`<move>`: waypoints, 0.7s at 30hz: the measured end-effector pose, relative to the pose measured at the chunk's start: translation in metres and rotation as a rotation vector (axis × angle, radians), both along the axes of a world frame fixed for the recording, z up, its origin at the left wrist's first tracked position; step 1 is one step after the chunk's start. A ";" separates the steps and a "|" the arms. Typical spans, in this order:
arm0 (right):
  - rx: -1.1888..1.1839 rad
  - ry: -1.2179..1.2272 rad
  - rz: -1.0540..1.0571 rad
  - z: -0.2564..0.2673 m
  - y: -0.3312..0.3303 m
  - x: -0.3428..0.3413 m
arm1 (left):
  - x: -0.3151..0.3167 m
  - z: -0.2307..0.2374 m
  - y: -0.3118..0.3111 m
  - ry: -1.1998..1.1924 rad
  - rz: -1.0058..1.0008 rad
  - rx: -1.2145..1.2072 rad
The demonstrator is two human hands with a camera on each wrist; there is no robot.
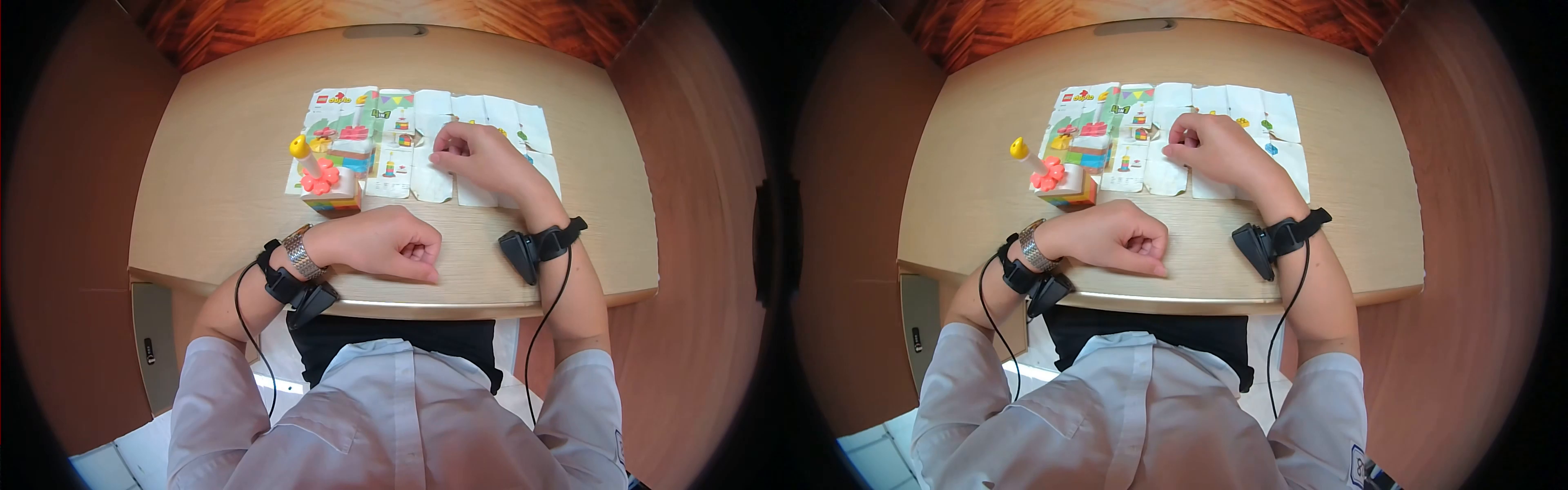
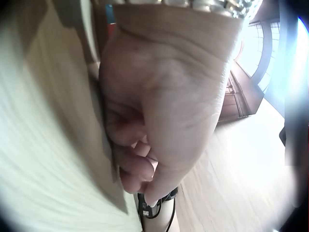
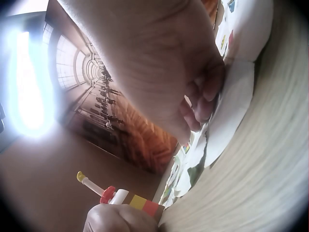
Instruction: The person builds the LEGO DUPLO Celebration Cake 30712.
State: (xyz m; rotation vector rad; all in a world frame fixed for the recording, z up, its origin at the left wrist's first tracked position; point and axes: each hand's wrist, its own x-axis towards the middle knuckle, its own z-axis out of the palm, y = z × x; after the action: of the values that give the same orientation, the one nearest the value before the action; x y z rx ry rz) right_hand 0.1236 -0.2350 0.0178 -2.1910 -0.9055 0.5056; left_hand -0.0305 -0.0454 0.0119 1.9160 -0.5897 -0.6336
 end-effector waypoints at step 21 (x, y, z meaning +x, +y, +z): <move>0.341 -0.102 -0.058 0.070 -0.131 -0.129 | -0.005 0.000 0.000 -0.177 -0.004 0.047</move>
State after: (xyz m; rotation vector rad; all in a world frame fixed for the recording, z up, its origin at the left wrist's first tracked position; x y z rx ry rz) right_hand -0.0052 -0.3660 0.0881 -1.9373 -0.9054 0.1951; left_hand -0.0360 -0.0459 0.0123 2.0286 -0.6955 -0.4869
